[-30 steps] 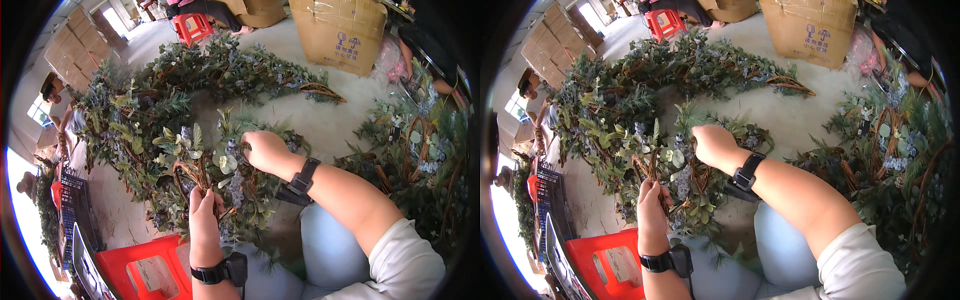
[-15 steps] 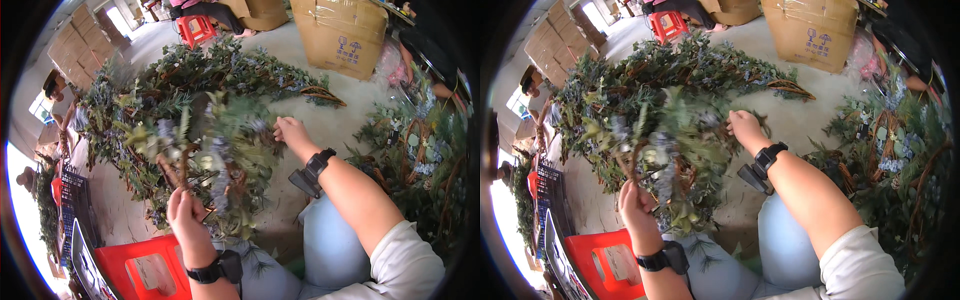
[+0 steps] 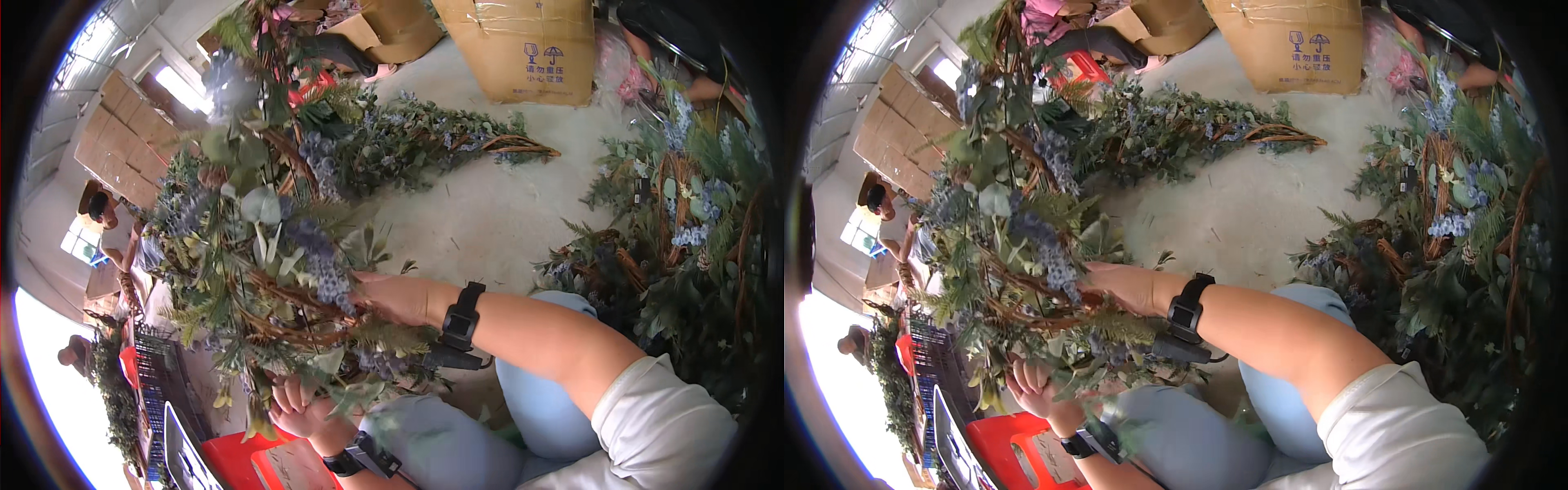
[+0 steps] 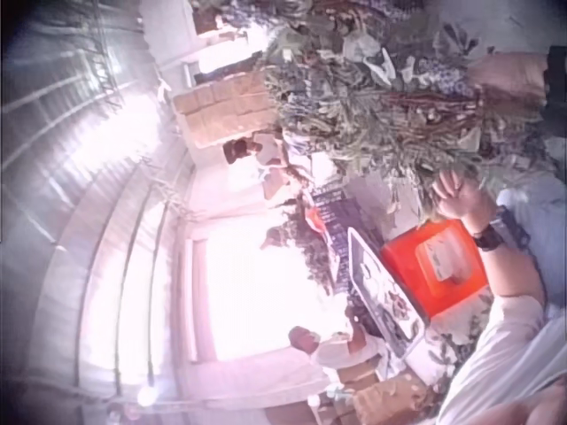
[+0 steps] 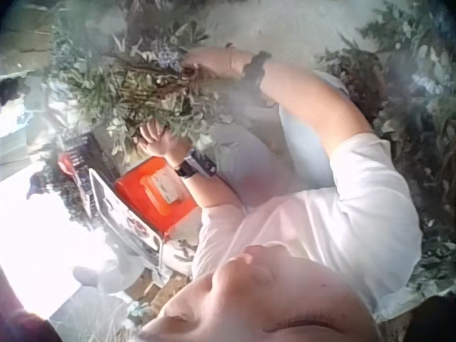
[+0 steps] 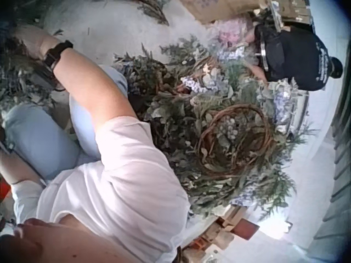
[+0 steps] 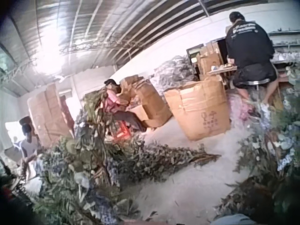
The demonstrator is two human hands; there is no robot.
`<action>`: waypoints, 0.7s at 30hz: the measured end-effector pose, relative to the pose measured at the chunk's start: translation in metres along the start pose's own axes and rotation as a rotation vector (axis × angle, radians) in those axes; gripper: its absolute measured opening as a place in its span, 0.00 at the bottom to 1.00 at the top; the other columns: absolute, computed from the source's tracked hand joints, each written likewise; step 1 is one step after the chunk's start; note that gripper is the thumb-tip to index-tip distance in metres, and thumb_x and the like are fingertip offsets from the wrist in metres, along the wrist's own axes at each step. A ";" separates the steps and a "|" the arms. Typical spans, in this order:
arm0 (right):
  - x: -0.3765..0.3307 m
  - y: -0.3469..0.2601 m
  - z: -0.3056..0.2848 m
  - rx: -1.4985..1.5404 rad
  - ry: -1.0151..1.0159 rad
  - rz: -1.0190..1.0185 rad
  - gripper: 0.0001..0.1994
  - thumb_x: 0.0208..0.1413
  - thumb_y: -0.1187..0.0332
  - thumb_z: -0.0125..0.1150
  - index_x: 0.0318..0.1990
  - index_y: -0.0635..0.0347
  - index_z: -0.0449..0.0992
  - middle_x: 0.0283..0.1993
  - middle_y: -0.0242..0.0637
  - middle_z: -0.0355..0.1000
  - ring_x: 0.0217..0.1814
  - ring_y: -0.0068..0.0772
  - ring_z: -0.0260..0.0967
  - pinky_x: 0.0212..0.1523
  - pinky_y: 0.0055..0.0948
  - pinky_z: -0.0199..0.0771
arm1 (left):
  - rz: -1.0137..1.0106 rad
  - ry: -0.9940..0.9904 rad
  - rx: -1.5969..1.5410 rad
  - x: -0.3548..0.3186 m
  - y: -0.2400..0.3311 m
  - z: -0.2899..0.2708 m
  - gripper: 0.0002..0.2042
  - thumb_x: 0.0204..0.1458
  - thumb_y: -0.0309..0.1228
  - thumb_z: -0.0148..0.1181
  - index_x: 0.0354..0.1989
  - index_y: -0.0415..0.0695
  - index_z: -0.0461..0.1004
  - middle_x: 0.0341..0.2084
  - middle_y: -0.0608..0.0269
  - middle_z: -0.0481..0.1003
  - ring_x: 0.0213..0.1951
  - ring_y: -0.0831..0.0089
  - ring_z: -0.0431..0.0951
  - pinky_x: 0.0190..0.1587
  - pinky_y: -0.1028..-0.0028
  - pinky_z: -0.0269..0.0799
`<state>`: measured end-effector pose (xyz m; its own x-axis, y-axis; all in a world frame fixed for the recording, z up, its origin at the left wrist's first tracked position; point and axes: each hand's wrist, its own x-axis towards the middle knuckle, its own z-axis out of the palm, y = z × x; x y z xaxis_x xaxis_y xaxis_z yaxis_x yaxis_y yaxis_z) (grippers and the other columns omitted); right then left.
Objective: Assembling decorative artificial flower and leaf garlands by hand.
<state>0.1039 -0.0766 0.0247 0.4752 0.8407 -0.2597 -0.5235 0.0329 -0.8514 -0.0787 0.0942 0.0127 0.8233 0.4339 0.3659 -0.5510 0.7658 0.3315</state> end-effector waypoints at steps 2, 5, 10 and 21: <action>0.019 0.020 0.000 0.105 -0.111 -0.101 0.23 0.51 0.68 0.45 0.56 0.61 0.60 0.47 0.32 0.62 0.44 0.22 0.56 0.47 0.27 0.57 | -0.048 -0.160 0.013 -0.004 0.005 0.001 0.20 0.58 0.39 0.35 0.51 0.37 0.60 0.12 0.70 0.51 0.15 0.79 0.49 0.19 0.78 0.47; 0.019 0.028 -0.003 -0.049 -0.221 -0.292 0.22 0.51 0.67 0.44 0.55 0.63 0.60 0.44 0.29 0.62 0.43 0.20 0.55 0.48 0.25 0.55 | 0.383 0.963 0.391 0.003 -0.012 0.046 0.16 0.54 0.37 0.40 0.39 0.35 0.63 0.09 0.75 0.52 0.10 0.86 0.48 0.16 0.87 0.49; -0.013 -0.003 0.017 0.088 -0.282 -0.375 0.12 0.48 0.72 0.50 0.42 0.64 0.67 0.37 0.25 0.63 0.39 0.17 0.58 0.44 0.19 0.59 | 0.429 0.824 0.865 -0.002 -0.007 0.008 0.13 0.55 0.40 0.41 0.26 0.44 0.61 0.15 0.71 0.58 0.17 0.79 0.58 0.20 0.80 0.57; -0.062 -0.019 0.034 -0.527 0.139 -0.487 0.15 0.41 0.67 0.59 0.37 0.62 0.66 0.33 0.43 0.69 0.37 0.39 0.67 0.42 0.28 0.64 | 0.017 0.569 0.610 -0.038 -0.024 -0.002 0.22 0.53 0.50 0.43 0.47 0.47 0.66 0.43 0.62 0.67 0.43 0.65 0.66 0.45 0.63 0.63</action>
<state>0.0606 -0.1107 0.0729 0.6715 0.7191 0.1788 0.1632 0.0919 -0.9823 -0.0962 0.0605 -0.0111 0.6672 0.7419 -0.0662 -0.4059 0.4366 0.8029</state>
